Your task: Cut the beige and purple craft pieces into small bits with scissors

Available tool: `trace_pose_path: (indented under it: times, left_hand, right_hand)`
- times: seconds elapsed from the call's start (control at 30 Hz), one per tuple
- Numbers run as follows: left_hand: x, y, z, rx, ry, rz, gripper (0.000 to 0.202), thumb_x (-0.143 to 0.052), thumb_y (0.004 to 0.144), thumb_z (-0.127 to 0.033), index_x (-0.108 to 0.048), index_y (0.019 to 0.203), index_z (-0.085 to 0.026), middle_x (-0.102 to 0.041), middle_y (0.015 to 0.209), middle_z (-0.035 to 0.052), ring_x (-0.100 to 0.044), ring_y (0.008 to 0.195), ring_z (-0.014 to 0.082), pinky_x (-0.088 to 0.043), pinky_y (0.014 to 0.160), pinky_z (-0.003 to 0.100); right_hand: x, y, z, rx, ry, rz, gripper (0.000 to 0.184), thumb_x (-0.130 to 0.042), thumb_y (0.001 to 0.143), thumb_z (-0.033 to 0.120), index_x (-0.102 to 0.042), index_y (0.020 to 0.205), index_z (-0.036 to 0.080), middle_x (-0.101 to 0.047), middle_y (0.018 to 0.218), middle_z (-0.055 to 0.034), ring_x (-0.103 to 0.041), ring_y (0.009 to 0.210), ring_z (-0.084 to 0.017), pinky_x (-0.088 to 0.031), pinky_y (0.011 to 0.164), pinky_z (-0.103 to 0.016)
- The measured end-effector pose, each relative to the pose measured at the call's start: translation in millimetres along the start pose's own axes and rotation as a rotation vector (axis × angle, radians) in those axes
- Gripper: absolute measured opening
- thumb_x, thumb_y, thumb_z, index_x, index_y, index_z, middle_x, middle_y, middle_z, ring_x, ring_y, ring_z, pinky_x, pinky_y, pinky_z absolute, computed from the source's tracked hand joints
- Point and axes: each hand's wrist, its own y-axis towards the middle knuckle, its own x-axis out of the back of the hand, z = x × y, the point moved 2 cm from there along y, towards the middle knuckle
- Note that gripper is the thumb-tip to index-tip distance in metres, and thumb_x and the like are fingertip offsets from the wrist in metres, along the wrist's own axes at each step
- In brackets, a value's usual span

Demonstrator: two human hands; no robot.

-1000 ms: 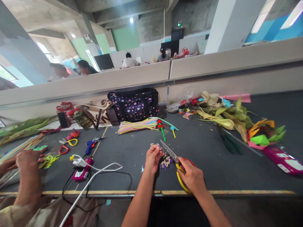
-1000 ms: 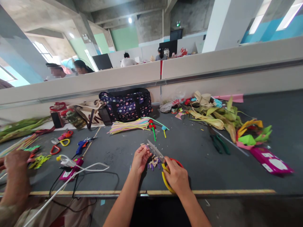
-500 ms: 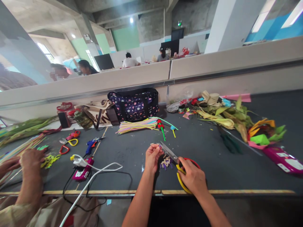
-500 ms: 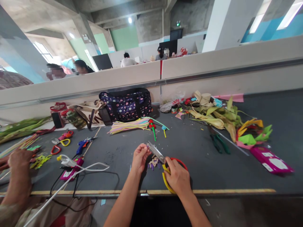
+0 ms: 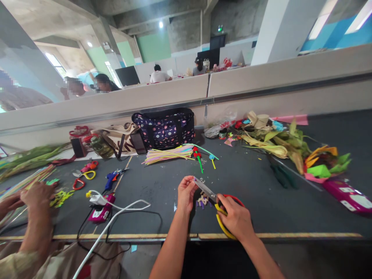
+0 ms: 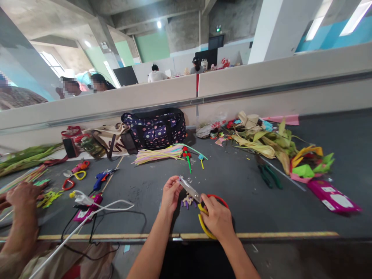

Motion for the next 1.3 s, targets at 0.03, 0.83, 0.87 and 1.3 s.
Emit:
trace_pose_path:
  times: [0.03,0.83,0.87,1.3]
  left_hand:
    - [0.1,-0.1,0.0,0.001,0.007,0.0,0.032,-0.084,0.059,-0.024,-0.067,0.085,-0.016,-0.067,0.074,0.0004,-0.062,0.065,0.0101,-0.05,0.068,0.023]
    - [-6.0,-4.4,-3.1,0.016,0.041,-0.028,0.029,-0.082,0.059,-0.024,-0.066,0.082,-0.015,-0.064,0.073,-0.0006,-0.06,0.062,0.0093,-0.049,0.064,0.021]
    - [-5.3,-3.9,-2.7,0.017,0.039,-0.03,0.029,-0.082,0.058,-0.023,-0.066,0.081,-0.015,-0.064,0.073,-0.0005,-0.06,0.062,0.0092,-0.049,0.063,0.021]
    - [-8.5,-5.7,-4.3,0.022,0.046,-0.03,0.032,-0.084,0.055,-0.023,-0.066,0.08,-0.016,-0.063,0.07,-0.0009,-0.059,0.059,0.009,-0.05,0.061,0.021]
  right_hand:
    - [0.1,0.3,0.0,0.002,-0.004,-0.002,0.042,-0.053,0.078,0.016,-0.054,0.119,0.025,-0.064,0.087,0.0012,-0.063,0.075,-0.012,-0.042,0.062,-0.022]
    - [-1.5,-1.1,-2.1,0.011,-0.003,-0.04,0.042,-0.052,0.079,0.019,-0.054,0.12,0.025,-0.065,0.088,0.0006,-0.062,0.072,-0.012,-0.042,0.061,-0.021]
    - [-2.0,-1.2,-2.4,0.01,-0.007,-0.039,0.042,-0.052,0.079,0.019,-0.055,0.12,0.025,-0.065,0.088,0.0007,-0.062,0.071,-0.012,-0.042,0.06,-0.021]
    - [-1.5,-1.5,-2.8,0.007,0.012,-0.024,0.041,-0.052,0.079,0.017,-0.055,0.119,0.026,-0.065,0.086,0.002,-0.063,0.072,-0.011,-0.042,0.06,-0.02]
